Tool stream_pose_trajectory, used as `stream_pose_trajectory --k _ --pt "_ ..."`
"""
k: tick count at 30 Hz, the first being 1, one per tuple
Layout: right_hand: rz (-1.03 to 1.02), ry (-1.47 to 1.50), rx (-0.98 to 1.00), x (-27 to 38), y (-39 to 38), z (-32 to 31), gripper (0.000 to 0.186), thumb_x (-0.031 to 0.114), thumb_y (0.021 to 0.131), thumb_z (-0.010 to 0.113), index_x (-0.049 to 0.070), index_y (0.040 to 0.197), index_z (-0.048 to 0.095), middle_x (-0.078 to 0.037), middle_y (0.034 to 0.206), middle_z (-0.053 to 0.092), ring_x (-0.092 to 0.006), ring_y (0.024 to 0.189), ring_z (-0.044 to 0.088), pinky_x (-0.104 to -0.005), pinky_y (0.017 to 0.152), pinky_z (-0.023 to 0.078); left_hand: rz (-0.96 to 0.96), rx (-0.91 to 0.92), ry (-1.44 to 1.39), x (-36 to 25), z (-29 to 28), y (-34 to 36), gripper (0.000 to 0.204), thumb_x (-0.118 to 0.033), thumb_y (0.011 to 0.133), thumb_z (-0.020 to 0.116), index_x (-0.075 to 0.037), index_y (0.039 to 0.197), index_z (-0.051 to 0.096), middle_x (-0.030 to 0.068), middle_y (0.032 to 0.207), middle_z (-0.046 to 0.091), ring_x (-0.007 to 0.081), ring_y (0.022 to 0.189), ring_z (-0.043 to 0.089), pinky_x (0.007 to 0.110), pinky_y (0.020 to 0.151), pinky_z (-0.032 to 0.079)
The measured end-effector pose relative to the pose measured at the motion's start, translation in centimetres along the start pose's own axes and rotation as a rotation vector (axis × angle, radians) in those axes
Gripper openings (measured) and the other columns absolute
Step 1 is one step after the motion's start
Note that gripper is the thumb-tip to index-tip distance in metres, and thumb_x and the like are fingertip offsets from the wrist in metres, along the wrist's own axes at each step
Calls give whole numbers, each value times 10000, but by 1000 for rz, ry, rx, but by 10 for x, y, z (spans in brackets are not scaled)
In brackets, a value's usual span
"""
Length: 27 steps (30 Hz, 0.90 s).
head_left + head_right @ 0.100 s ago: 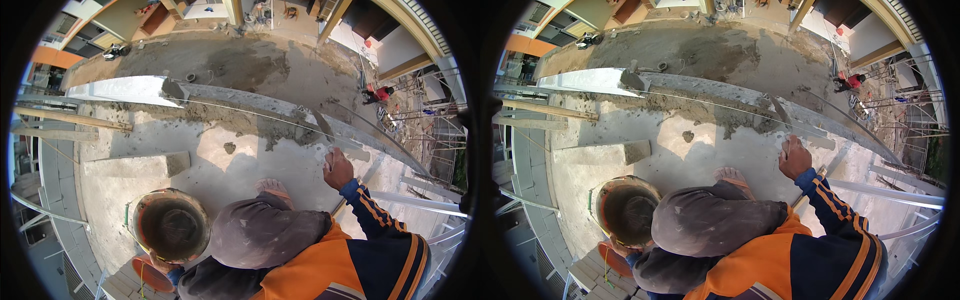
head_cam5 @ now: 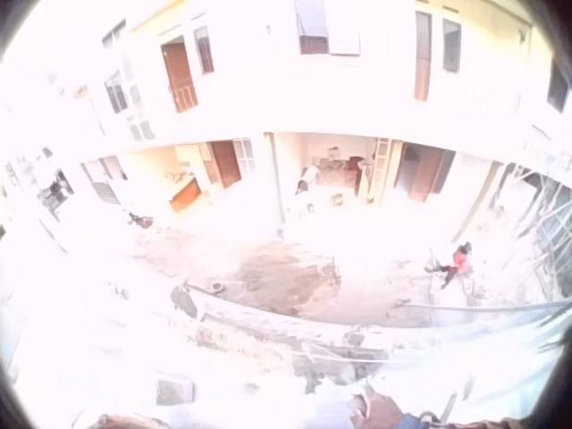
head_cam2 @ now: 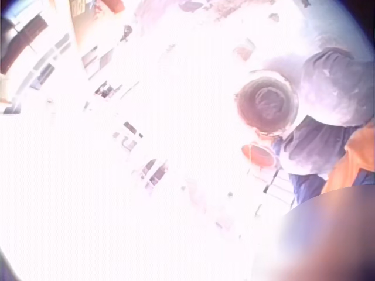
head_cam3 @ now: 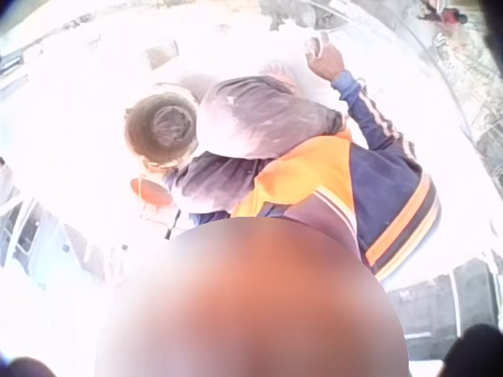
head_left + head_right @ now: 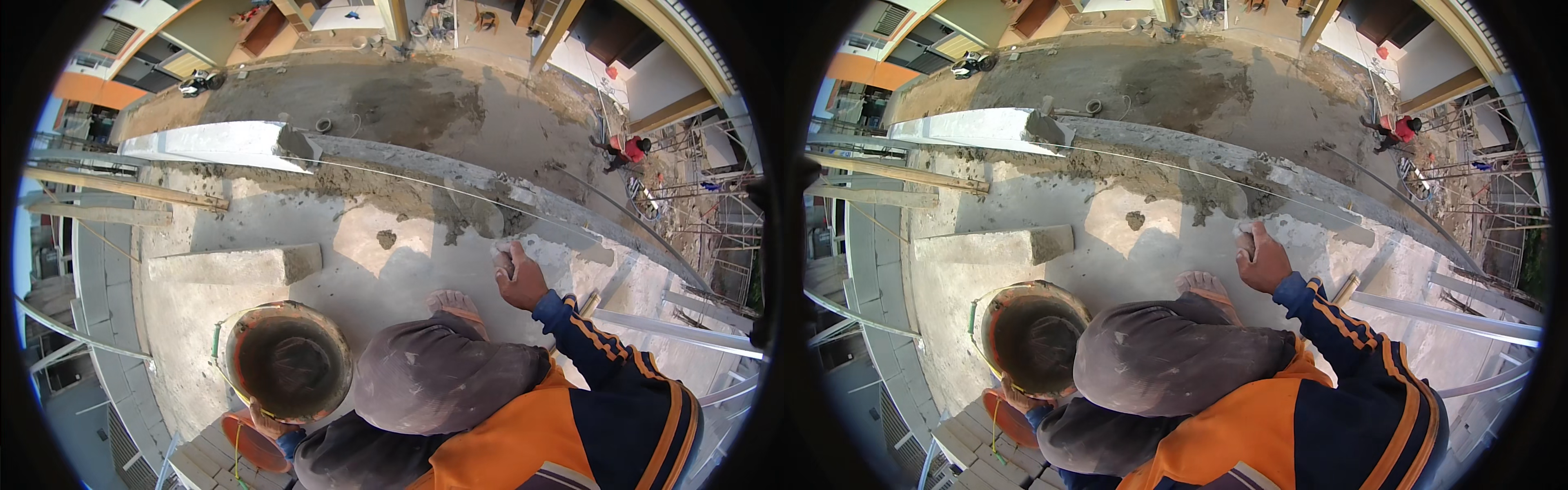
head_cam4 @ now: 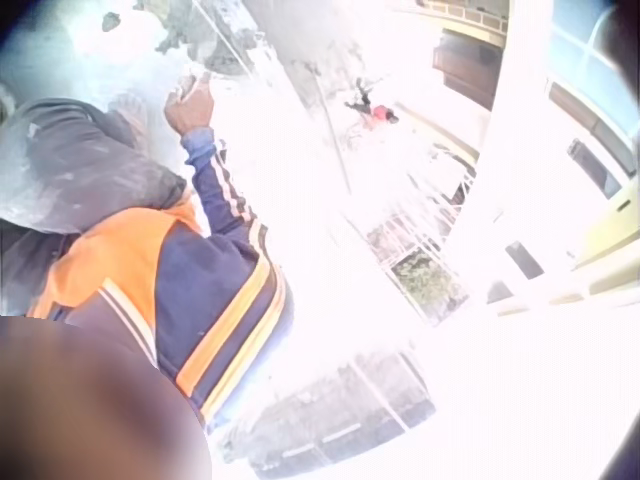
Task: The person scoops mortar from a bucket with a trowel, spreads it on the rooftop surface, and places concrete blocks to build a wall. They repeatedly apply mortar and adjust the blocks to align them.
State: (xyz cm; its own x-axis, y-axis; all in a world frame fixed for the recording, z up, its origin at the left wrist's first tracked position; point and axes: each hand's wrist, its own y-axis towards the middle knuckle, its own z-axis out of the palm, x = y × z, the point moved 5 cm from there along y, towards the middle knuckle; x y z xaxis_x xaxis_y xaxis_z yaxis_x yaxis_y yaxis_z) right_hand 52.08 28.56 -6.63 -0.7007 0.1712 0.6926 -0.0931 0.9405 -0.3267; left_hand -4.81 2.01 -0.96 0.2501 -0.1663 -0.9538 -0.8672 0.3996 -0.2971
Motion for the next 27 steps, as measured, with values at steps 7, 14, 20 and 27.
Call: stream_pose_trajectory --k 7,14,20,27 --pt "-255 130 217 138 117 175 339 163 858 575 -67 1083 467 -168 800 645 -374 818 631 -460 722 493 -100 4 -73 1 15 -16 391 -340 947 568 13 1105 626 117 1065 656 229 977 629 356 872 508" --pt "-77 -85 274 90 123 123 500 213 829 599 -5 1264 488 -256 995 684 -402 966 659 -478 835 522 72 31 86 6 -11 -16 437 -347 959 543 33 1164 610 130 1116 642 227 1004 615 362 901 496" --pt "130 -232 275 -22 39 19 585 282 893 579 -5 1381 433 -275 1023 677 -430 992 648 -490 885 496 197 70 371 13 -38 1 607 -446 940 494 53 1283 548 162 1232 603 263 1123 579 382 994 450" --pt "237 -218 223 -118 -30 -68 464 293 875 644 44 1256 552 -201 1054 699 -373 997 668 -436 878 518 989 286 982 4 -54 19 1170 -764 549 743 58 1348 508 206 1288 585 305 1199 559 430 1085 399"
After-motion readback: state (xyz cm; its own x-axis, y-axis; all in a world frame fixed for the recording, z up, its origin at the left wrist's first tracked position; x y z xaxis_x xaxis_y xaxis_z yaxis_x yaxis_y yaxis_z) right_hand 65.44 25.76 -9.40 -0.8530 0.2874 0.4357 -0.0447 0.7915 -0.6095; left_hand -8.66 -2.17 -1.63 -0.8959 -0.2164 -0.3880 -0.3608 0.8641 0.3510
